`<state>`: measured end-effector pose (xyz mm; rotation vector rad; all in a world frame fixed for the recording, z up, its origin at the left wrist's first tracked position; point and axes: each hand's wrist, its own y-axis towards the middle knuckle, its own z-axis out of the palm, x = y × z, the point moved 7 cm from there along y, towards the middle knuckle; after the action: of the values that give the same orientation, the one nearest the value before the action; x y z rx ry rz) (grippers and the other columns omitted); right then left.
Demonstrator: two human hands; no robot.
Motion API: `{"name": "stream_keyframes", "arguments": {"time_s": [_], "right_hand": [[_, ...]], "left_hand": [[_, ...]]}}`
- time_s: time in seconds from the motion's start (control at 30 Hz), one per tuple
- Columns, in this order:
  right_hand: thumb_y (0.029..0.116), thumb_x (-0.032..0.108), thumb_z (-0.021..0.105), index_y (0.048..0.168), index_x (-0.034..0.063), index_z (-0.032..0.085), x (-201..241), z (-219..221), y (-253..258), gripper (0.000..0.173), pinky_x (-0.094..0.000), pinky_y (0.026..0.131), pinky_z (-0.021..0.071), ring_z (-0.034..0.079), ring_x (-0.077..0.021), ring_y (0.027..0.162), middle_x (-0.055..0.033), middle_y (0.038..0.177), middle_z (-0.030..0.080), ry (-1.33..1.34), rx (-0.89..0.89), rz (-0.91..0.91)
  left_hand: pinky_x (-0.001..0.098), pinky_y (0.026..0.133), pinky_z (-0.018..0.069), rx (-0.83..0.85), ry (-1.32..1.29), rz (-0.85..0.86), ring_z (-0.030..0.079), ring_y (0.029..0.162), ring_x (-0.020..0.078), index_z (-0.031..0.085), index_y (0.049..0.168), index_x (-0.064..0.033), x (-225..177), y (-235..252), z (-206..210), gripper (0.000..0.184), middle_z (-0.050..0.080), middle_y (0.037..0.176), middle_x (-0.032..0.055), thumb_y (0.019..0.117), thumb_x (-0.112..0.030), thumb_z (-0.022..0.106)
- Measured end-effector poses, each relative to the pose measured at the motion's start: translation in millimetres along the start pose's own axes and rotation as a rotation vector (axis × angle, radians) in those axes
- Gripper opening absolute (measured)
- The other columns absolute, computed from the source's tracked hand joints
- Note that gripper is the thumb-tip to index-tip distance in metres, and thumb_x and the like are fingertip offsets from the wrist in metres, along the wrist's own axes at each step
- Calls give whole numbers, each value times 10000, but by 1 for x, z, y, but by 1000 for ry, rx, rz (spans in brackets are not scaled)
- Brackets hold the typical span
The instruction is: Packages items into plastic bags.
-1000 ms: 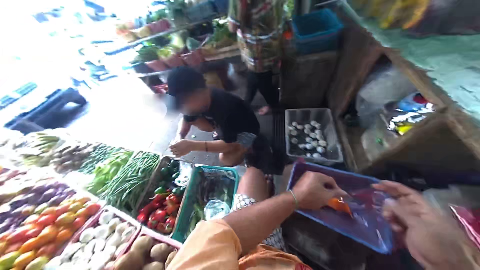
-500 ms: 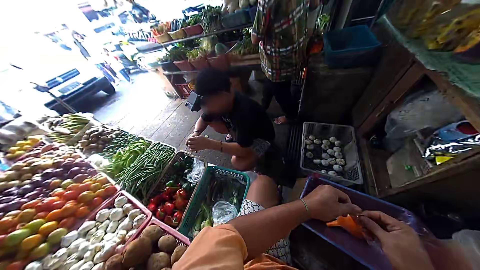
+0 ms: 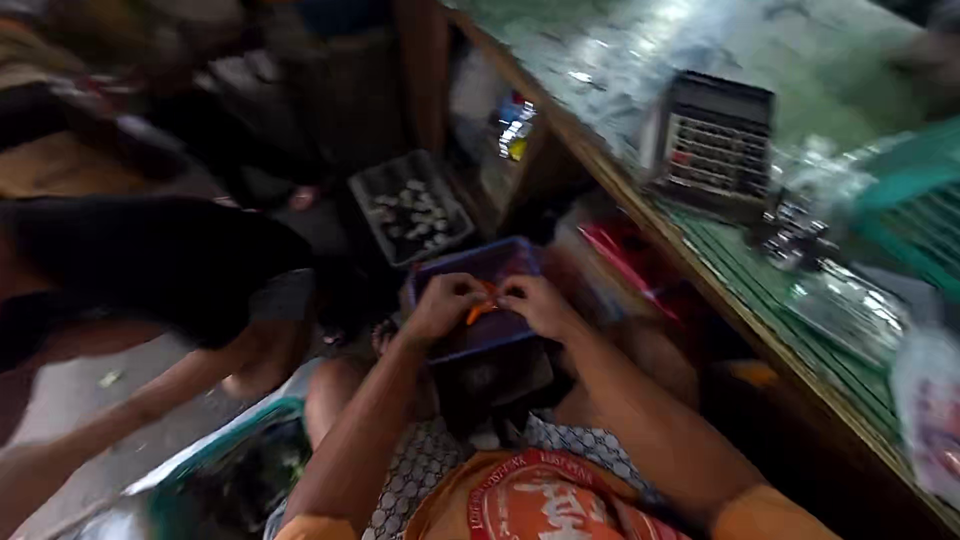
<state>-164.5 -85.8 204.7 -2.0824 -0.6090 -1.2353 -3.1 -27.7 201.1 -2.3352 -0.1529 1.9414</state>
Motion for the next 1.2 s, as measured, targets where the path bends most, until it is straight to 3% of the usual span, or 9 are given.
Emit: {"name": "stream_keyframes", "arguments": {"time_s": [0.1, 0.2, 0.33, 0.47, 0.57, 0.67, 0.8, 1.0, 1.2], "right_hand": [[1014, 125, 600, 1072, -13, 666, -21, -1, 5, 164, -332, 715, 570, 644, -153, 765, -93, 911, 674, 297, -135, 63], [1016, 107, 606, 1069, 0, 650, -37, 13, 13, 127, -320, 681, 567, 641, -144, 741, -80, 871, 672, 478, -237, 113], [1020, 85, 592, 1088, 1, 649, -35, 31, 24, 122, -318, 675, 567, 649, -152, 745, -89, 892, 685, 500, -209, 159], [989, 77, 642, 1153, 39, 676, -19, 21, 34, 171, -298, 635, 564, 661, -143, 740, -80, 974, 706, 294, -266, 51], [956, 69, 664, 1181, 70, 702, 1, 8, 30, 228, -280, 711, 597, 670, -109, 824, -51, 1030, 694, 20, -366, -201], [925, 30, 668, 1151, 50, 732, 21, 13, 25, 236, -256, 706, 590, 653, -95, 812, -48, 976, 684, -98, -341, -417], [929, 69, 690, 1129, 70, 759, 29, 27, 22, 212, -222, 665, 554, 614, -68, 764, -27, 906, 660, -240, -298, -504], [926, 116, 711, 995, 96, 761, 9, 28, 34, 87, -273, 715, 576, 639, -92, 784, -25, 919, 675, -372, -274, -312], [956, 45, 666, 941, 29, 671, -13, 26, 41, 22, -257, 571, 476, 562, -111, 619, -58, 778, 637, 152, -112, 69]], "left_hand": [[334, 726, 560, -150, -378, -5, 628, 709, 117, 649, 865, -63, 37, 15, 7, 128, 655, 769, 11, 937, -164, 679], [365, 792, 587, -205, -490, 19, 668, 804, 142, 714, 1038, -49, 61, 14, 16, 162, 707, 908, 44, 921, -160, 705], [383, 809, 595, -347, -447, 79, 694, 890, 182, 745, 891, -45, 63, 13, 16, 70, 732, 977, 75, 936, -63, 695], [327, 770, 600, -436, -178, 118, 692, 843, 125, 755, 867, -73, 59, 10, -11, 90, 729, 943, 27, 940, -112, 720], [306, 796, 605, -453, -43, 151, 696, 888, 102, 764, 900, -75, 63, 6, -21, 36, 730, 970, 18, 918, -99, 744], [280, 792, 598, -436, 34, 144, 690, 877, 79, 769, 900, -90, 63, 4, -20, 22, 729, 957, 1, 912, -101, 755], [271, 818, 594, -413, 143, 162, 687, 896, 64, 770, 908, -97, 60, 3, -17, 13, 725, 961, -8, 908, -102, 758], [306, 834, 583, -399, 303, 229, 681, 921, 93, 769, 896, -101, 53, 3, -12, 31, 725, 954, 2, 898, -118, 743], [412, 845, 560, -379, 565, 355, 686, 943, 223, 748, 874, -82, 46, 4, -6, 44, 734, 961, 56, 891, -112, 722]]}}
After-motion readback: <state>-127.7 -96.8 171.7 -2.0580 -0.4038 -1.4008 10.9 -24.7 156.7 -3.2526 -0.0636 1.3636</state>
